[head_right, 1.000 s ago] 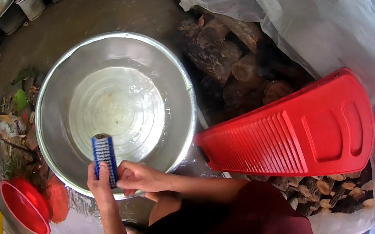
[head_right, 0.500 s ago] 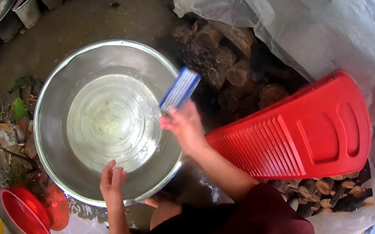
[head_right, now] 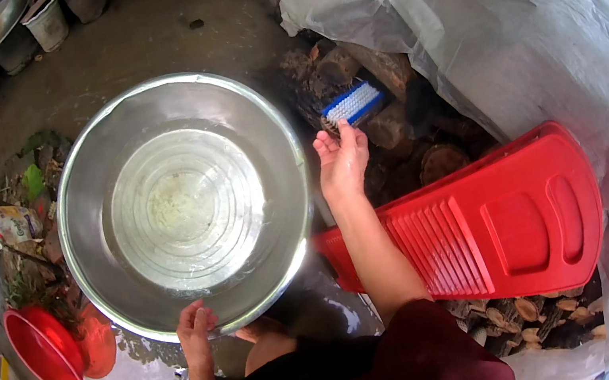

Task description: The person washes a white bucket and a large metal basin by hand and using a blue brush, scrubbing the interior and exterior surfaces with water.

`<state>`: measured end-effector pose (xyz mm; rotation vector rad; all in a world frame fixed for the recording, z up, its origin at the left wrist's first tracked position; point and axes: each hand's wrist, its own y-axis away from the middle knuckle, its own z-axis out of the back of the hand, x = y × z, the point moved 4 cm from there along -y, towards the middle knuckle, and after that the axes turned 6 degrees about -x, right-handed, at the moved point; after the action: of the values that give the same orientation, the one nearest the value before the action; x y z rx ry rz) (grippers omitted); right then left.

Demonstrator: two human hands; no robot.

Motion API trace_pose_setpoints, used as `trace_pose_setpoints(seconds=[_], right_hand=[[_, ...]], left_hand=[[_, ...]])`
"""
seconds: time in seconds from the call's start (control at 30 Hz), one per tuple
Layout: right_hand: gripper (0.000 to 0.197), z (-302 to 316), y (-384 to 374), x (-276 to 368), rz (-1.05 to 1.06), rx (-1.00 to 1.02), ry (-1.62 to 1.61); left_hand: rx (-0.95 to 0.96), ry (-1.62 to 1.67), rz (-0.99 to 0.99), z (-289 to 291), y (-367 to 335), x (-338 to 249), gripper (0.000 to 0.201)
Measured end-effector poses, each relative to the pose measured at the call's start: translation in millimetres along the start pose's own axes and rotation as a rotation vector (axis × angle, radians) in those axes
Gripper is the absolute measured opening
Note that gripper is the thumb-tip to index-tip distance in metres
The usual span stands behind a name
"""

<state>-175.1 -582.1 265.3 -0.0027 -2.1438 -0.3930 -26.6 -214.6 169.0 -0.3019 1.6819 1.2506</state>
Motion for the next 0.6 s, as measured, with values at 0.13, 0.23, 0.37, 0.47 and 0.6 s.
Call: trace_pose_setpoints(seconds=[0.13, 0.23, 0.37, 0.47, 0.6], right_hand=[[0.027, 1, -22, 3, -0.007, -0.063, -0.064], [0.029, 1, -39, 7, 0.006, -0.109, -0.062], [0.031, 2, -52, 1, -0.072, -0.151, -0.085], [0.031, 5, -66, -8, -0.14, -0.212, -0.189], [0.035, -4, -62, -6, -0.138, -0.238, -0.324]], left_hand=[[-0.006, -0.019, -0.011, 2, 0, 1, 0.031], [-0.01, -0.011, -0.014, 2, 0, 2, 0.03], [-0.012, -0.003, -0.023, 4, -2, 10, 0.03], [-0.025, -0.001, -0.017, 2, -1, 11, 0.029], [-0.033, -0.004, -0.022, -1, 0, 11, 0.029]])
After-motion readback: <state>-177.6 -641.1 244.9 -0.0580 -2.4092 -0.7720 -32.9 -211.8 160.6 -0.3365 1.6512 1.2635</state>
